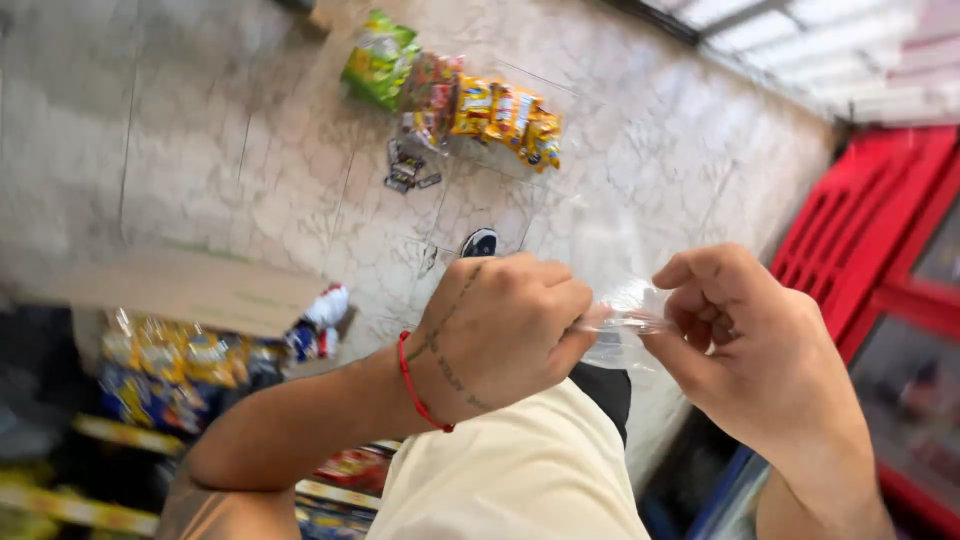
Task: The person gathers small snack packets from the floor and places them into a clear plastic bag. They then retrieve two bags of chips from a shelf and add them to the pile on the floor. Finally, they open a black plastic bag and begin placing the snacks inside.
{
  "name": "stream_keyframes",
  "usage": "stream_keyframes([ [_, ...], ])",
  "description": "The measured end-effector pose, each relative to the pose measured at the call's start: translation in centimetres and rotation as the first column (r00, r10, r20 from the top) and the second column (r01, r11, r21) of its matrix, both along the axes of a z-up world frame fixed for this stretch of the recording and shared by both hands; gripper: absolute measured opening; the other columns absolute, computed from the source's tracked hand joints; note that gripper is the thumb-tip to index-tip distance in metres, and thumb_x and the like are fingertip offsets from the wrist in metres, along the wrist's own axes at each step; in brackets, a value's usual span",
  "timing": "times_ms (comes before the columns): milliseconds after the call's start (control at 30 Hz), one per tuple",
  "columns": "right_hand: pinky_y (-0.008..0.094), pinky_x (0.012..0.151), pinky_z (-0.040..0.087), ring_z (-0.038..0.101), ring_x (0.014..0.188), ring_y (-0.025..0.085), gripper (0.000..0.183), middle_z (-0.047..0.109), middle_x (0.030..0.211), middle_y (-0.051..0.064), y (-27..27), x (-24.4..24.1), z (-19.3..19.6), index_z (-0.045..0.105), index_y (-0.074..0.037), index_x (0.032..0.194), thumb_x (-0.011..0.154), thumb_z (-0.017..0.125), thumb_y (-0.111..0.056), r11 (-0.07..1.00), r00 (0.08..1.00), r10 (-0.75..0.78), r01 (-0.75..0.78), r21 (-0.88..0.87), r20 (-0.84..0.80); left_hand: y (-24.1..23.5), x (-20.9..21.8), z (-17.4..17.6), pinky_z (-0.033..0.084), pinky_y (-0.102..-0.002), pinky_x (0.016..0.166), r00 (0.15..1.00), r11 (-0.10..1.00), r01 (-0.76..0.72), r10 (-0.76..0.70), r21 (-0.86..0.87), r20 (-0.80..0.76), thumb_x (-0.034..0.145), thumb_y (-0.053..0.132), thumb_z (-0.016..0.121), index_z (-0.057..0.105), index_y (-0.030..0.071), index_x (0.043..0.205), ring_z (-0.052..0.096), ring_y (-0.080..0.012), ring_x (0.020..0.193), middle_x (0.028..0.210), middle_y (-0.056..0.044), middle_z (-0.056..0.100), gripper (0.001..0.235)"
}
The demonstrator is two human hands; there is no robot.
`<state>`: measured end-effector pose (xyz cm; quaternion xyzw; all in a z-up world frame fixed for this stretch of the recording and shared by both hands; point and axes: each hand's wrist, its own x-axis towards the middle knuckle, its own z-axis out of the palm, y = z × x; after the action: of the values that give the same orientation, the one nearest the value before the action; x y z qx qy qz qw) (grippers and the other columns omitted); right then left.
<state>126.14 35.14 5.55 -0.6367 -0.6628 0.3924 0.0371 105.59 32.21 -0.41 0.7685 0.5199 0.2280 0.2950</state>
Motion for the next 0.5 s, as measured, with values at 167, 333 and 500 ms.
stream_keyframes([
  [167,0.024,0.047,0.036,0.042,0.051,0.007,0.029,0.054,0.062,0.001,8.8,-3.7,-11.9,0.061,-0.008,0.111,0.088,0.078,-0.012,0.9,0.904,0.365,-0.404,-0.164,-0.224,0.7,1.3,-11.2,0.045,-0.05,0.051,0.861,0.853,-0.507,0.498,-0.121,-0.1,0.093,0.035,0.064,0.063,0.016,0.07,0.067,-0.0309,0.068,0.071,-0.002,0.067,0.03],
  [333,0.034,0.058,0.049,0.061,0.057,0.017,0.03,0.064,0.067,0.003,11.2,-9.2,-37.1,0.068,-0.016,0.113,0.086,0.077,-0.021,0.672,0.722,0.664,-0.69,-0.271,-0.194,-1.8,0.7,-33.9,0.058,-0.047,0.063,0.576,0.477,-0.803,0.776,-0.358,-0.258,0.089,0.038,0.055,0.058,0.015,0.071,0.072,-0.0333,0.074,0.069,-0.007,0.064,0.028],
  [500,0.04,0.069,0.056,0.073,0.076,0.023,0.031,0.072,0.077,0.003,7.8,-12.6,-67.5,0.07,-0.02,0.114,0.085,0.079,-0.025,0.485,0.539,0.824,-0.83,-0.275,-0.173,-6.6,0.5,-58.9,0.059,-0.052,0.081,0.392,0.062,-0.775,0.827,-0.629,-0.402,0.092,0.057,0.051,0.071,0.016,0.083,0.075,-0.0395,0.096,0.09,-0.012,0.076,0.046],
])
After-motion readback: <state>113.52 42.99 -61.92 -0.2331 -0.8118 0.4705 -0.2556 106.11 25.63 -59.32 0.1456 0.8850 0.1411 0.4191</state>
